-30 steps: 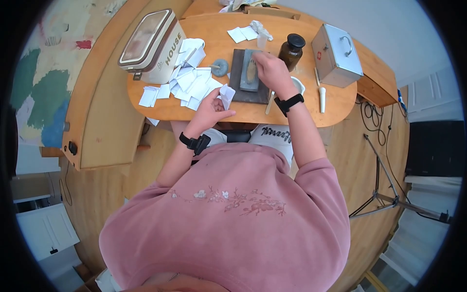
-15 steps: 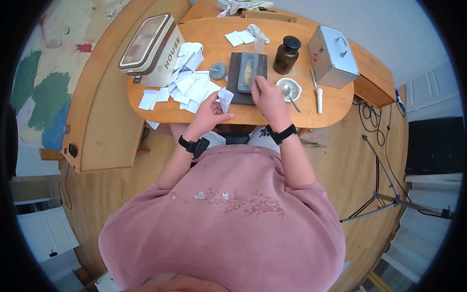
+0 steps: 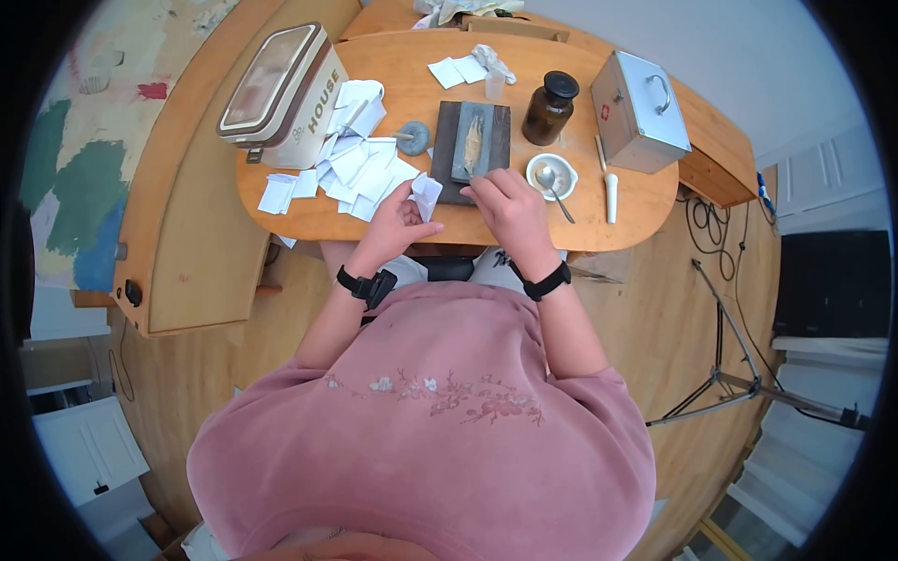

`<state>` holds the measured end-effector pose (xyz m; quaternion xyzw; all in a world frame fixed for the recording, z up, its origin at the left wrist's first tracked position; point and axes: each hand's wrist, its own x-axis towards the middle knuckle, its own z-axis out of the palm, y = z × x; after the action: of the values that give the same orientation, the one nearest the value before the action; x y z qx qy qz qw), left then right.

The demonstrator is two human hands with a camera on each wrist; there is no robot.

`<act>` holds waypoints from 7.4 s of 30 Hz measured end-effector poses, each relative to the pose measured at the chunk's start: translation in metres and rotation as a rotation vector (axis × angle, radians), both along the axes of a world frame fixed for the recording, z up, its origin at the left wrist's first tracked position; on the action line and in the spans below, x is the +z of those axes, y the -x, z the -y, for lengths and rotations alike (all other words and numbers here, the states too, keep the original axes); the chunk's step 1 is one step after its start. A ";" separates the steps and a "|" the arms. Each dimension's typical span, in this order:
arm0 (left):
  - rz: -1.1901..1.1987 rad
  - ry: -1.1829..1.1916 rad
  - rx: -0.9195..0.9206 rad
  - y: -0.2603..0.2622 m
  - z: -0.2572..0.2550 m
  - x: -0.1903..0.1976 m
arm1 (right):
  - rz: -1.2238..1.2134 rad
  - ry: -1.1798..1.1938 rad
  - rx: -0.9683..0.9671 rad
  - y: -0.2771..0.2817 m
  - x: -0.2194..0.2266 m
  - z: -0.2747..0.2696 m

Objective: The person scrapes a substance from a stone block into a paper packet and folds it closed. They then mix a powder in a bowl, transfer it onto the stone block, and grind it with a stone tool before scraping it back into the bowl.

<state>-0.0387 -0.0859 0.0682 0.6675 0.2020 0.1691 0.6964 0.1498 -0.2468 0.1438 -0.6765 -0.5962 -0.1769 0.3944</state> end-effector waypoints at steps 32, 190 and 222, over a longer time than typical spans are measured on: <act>-0.100 -0.185 -0.060 -0.057 -0.041 0.028 | 0.346 -0.023 0.109 -0.029 0.010 0.011; 0.031 -0.195 0.042 -0.041 -0.029 0.010 | -0.396 -0.230 0.009 0.002 0.016 0.011; -0.069 -0.286 0.086 -0.048 -0.054 0.020 | 0.384 0.021 0.164 -0.055 -0.011 -0.030</act>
<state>0.0093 -0.0323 0.0881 0.7560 0.2281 0.2030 0.5789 0.2047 -0.2173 0.1333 -0.5837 -0.7153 -0.2637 0.2793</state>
